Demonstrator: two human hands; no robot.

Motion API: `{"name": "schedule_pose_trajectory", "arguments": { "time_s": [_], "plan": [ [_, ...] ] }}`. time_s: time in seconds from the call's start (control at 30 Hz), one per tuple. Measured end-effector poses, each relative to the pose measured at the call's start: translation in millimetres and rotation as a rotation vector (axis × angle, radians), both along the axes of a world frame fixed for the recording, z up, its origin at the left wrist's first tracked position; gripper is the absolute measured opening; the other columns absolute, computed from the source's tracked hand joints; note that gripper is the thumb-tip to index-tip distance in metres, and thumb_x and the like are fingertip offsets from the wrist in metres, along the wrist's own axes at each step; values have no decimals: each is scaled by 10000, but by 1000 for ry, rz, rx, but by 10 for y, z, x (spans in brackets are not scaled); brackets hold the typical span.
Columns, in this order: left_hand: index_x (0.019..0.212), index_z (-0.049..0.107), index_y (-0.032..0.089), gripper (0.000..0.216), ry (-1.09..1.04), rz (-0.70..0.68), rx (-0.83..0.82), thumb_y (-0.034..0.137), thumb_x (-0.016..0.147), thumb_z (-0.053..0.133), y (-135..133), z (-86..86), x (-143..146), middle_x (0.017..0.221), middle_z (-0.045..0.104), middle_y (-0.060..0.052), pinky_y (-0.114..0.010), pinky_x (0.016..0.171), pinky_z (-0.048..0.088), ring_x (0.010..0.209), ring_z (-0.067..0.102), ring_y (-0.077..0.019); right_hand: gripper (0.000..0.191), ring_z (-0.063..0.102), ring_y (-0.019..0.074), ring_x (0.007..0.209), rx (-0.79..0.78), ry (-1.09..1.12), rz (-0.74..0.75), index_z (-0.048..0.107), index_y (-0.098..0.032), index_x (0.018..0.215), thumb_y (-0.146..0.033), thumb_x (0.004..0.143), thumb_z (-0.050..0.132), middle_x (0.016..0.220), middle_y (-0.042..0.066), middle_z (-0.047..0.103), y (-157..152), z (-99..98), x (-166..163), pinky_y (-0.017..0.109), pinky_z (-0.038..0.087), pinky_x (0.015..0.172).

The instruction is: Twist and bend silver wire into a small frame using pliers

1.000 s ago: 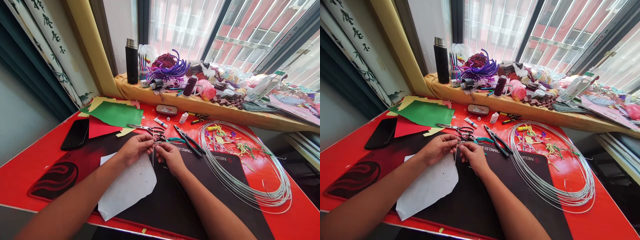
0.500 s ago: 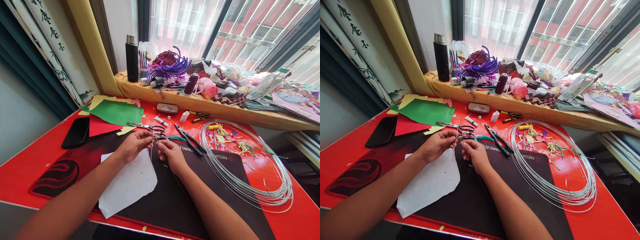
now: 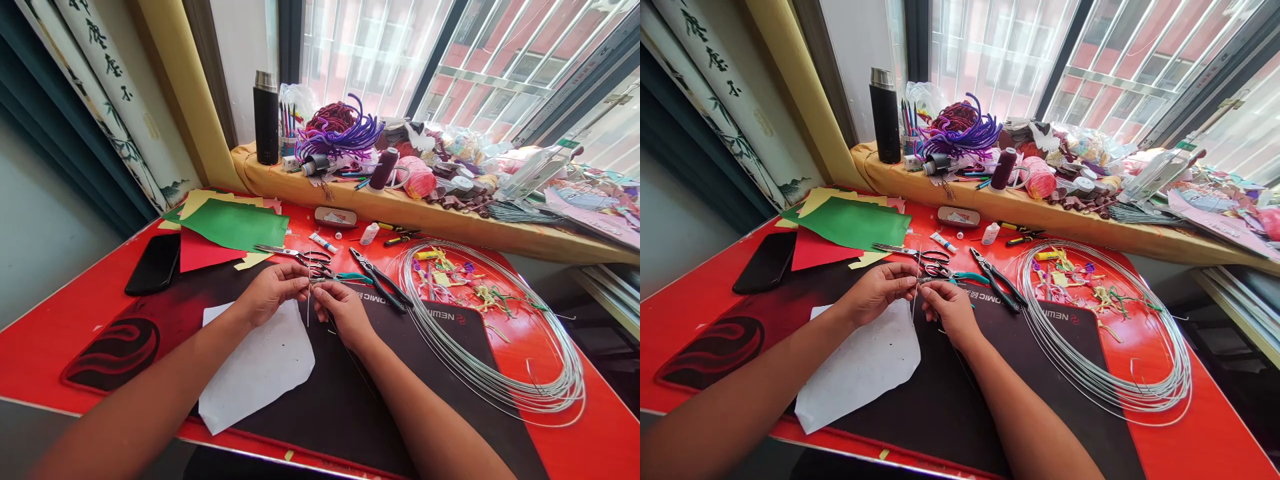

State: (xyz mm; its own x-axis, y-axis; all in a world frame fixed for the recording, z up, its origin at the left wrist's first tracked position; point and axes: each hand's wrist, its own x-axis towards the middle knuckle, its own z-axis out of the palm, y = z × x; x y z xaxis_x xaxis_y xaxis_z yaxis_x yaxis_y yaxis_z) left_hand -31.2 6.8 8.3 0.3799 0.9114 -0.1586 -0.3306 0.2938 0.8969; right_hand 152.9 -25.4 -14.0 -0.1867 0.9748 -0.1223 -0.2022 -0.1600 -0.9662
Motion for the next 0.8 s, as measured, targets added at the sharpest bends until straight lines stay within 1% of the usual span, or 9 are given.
{"name": "schedule_pose_trajectory", "arguments": {
  "time_s": [0.17, 0.37, 0.47, 0.57, 0.67, 0.8],
  "plan": [
    [897, 733, 142, 352, 15, -24, -29, 314, 665, 935, -16, 23, -3, 758, 700, -14, -263, 643, 536, 628, 634, -124, 312, 531, 103, 498, 3, -15, 5, 773, -188, 880, -482, 790, 822, 655, -10, 654, 6, -9, 1, 240, 391, 479],
    [921, 746, 136, 335, 6, -47, -63, 296, 682, 918, -33, 39, -11, 818, 710, -27, -237, 626, 506, 643, 625, -107, 297, 538, 104, 513, 32, -19, 27, 776, -191, 907, -476, 826, 801, 672, -10, 646, 4, -33, 6, 244, 387, 491],
    [905, 725, 144, 325, 15, -63, -57, 294, 684, 911, -35, 58, -11, 779, 694, -15, -237, 616, 502, 638, 634, -115, 297, 533, 102, 511, 20, -13, 36, 772, -188, 896, -473, 823, 805, 669, -11, 644, 2, -35, 3, 244, 386, 494],
    [906, 714, 153, 302, 34, -70, -66, 302, 711, 889, -39, 77, -10, 718, 671, -3, -222, 551, 467, 600, 618, -113, 302, 531, 102, 509, 12, -23, 34, 776, -189, 899, -478, 816, 810, 666, -12, 645, 1, -31, 1, 244, 386, 498],
    [970, 742, 147, 311, 34, -79, -87, 297, 729, 870, -41, 83, -10, 695, 663, -3, -208, 490, 421, 557, 592, -104, 303, 533, 105, 510, 30, -41, 30, 782, -192, 910, -482, 824, 800, 661, -10, 646, 0, -17, 0, 249, 383, 500],
    [1057, 776, 132, 354, 19, -92, -121, 268, 741, 858, -44, 84, -15, 709, 688, -26, -208, 534, 462, 580, 612, -106, 299, 516, 104, 503, 25, -36, 43, 773, -183, 860, -477, 815, 804, 658, -7, 643, 0, 8, -4, 251, 375, 497]
  ]
}}
